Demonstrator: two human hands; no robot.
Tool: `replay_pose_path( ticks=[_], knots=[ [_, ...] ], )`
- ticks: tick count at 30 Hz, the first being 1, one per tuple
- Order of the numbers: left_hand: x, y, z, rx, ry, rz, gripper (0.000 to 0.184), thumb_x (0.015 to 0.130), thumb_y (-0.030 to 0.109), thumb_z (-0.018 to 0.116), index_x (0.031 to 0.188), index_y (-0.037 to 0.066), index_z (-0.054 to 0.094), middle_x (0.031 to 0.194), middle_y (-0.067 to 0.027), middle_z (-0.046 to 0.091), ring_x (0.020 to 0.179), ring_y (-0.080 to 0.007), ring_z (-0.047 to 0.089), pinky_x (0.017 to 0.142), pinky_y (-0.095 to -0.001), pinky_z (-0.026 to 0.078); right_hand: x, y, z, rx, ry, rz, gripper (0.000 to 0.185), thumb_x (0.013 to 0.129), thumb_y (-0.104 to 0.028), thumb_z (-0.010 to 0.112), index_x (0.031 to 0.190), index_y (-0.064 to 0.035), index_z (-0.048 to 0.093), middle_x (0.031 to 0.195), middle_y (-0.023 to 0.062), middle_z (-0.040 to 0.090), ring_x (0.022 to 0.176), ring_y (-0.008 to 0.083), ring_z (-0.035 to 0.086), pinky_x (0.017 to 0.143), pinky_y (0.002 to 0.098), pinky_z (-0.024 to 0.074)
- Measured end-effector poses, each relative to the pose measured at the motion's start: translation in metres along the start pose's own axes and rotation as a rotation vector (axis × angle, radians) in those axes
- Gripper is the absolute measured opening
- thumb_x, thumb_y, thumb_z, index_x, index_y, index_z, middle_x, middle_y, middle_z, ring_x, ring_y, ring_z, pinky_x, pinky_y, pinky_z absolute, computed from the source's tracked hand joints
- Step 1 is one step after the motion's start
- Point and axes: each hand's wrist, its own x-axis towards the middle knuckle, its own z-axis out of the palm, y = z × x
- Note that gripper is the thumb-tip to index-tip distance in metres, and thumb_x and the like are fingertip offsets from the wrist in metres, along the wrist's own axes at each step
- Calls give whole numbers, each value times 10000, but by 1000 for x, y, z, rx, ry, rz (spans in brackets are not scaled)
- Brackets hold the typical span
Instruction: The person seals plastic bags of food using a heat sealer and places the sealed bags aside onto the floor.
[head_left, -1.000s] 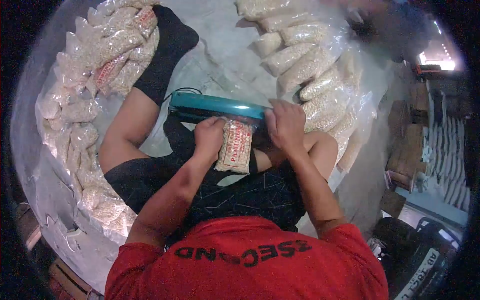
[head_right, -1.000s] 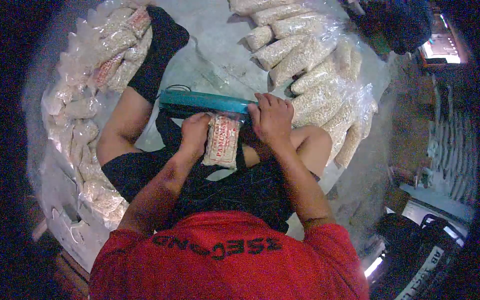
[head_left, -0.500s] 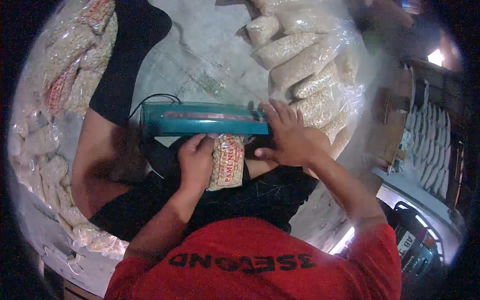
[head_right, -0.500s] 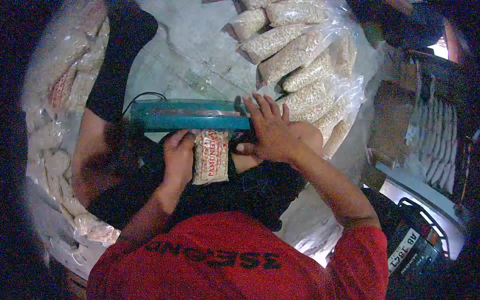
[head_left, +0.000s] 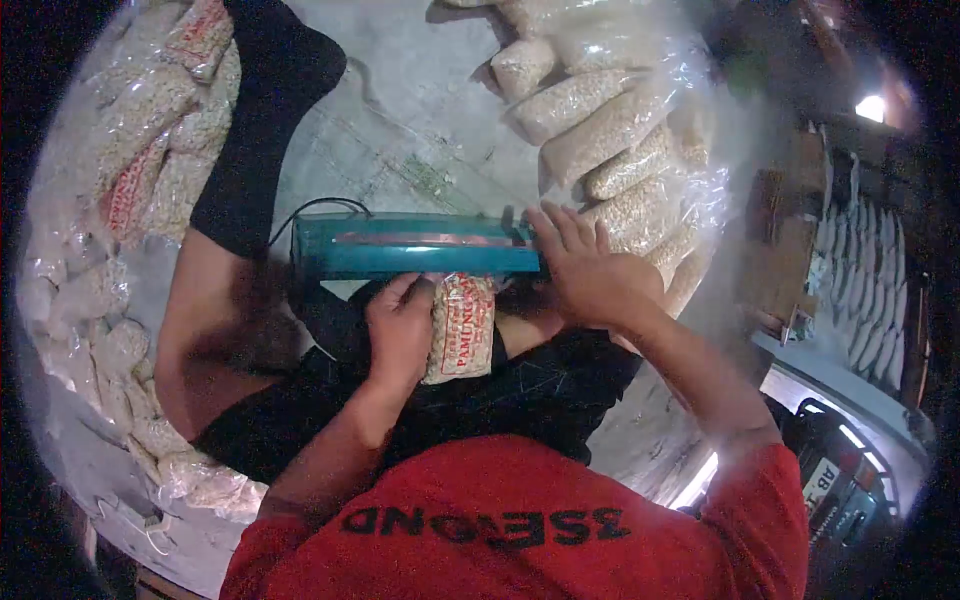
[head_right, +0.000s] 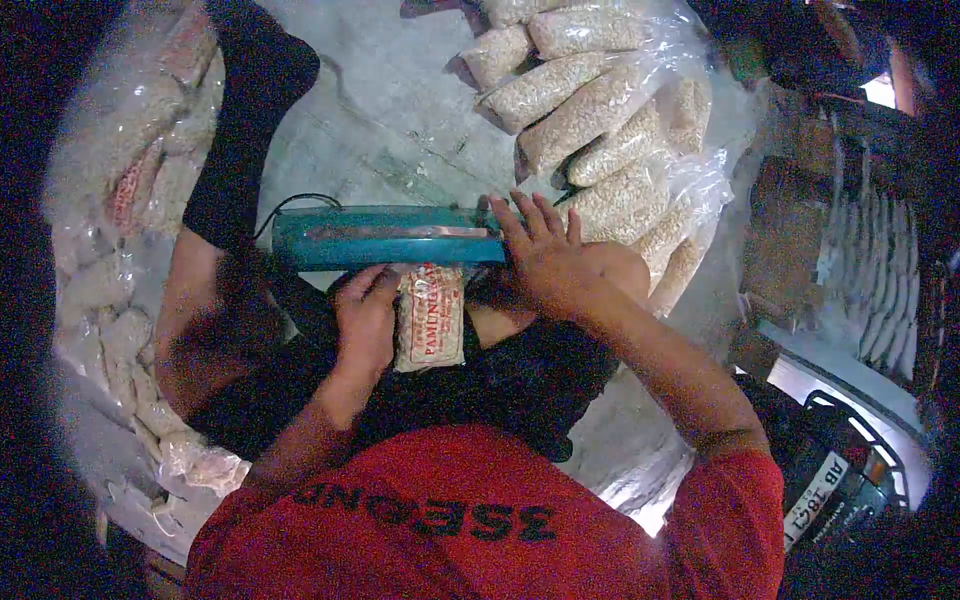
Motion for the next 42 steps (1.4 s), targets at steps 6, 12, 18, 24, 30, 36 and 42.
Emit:
replay_pose_path(
  ticks=[6,12,18,24,30,36,42],
  knots=[
    [-5,3,2,-54,-21,79,189,965,113,632,1025,-35,733,937,-60,724,857,-137,632,813,-303,501,-4,0,21,-14,149,22,878,902,-205,669,1624,-222,170,1650,200,229,1509,454,241,1128,753,218],
    [10,-21,2,-256,-87,15,196,967,123,619,1009,-41,717,930,-69,712,821,-156,638,790,-315,502,-9,2,41,-113,368,-13,805,931,-144,587,1624,-205,182,1627,230,269,1488,453,290,1120,749,236],
    [-7,-3,6,-156,-48,80,121,894,171,675,909,58,714,770,-34,652,606,-145,529,531,-339,413,-16,-1,36,-147,396,-4,834,925,-173,612,1628,-173,164,1609,235,305,1455,447,354,1117,729,271],
    [-17,2,11,-163,-24,66,156,909,206,680,806,95,645,692,-14,572,509,-121,450,427,-322,319,-51,-14,-9,-181,496,-81,704,911,-177,627,1556,-128,348,1516,186,474,1420,384,430,1097,668,351],
    [11,-18,1,-163,-86,64,182,930,254,685,834,104,646,671,-1,533,518,-120,454,425,-318,319,-96,-44,-7,-297,819,-5,692,869,-161,664,1513,-103,417,1506,202,461,1379,397,455,1154,615,290],
    [-3,-28,10,-80,-101,354,179,963,184,655,973,16,716,828,-68,714,694,-168,645,656,-349,517,-135,-86,92,552,1036,112,877,838,-272,791,1526,-15,314,1515,260,406,1387,436,430,1184,528,298],
    [-108,-3,20,423,-139,566,257,996,246,654,1015,8,748,913,-70,765,811,-133,677,801,-306,546,-131,-76,149,1278,504,-23,931,819,-133,857,1536,2,280,1453,178,490,1293,270,534,1135,411,400]
  ],
)
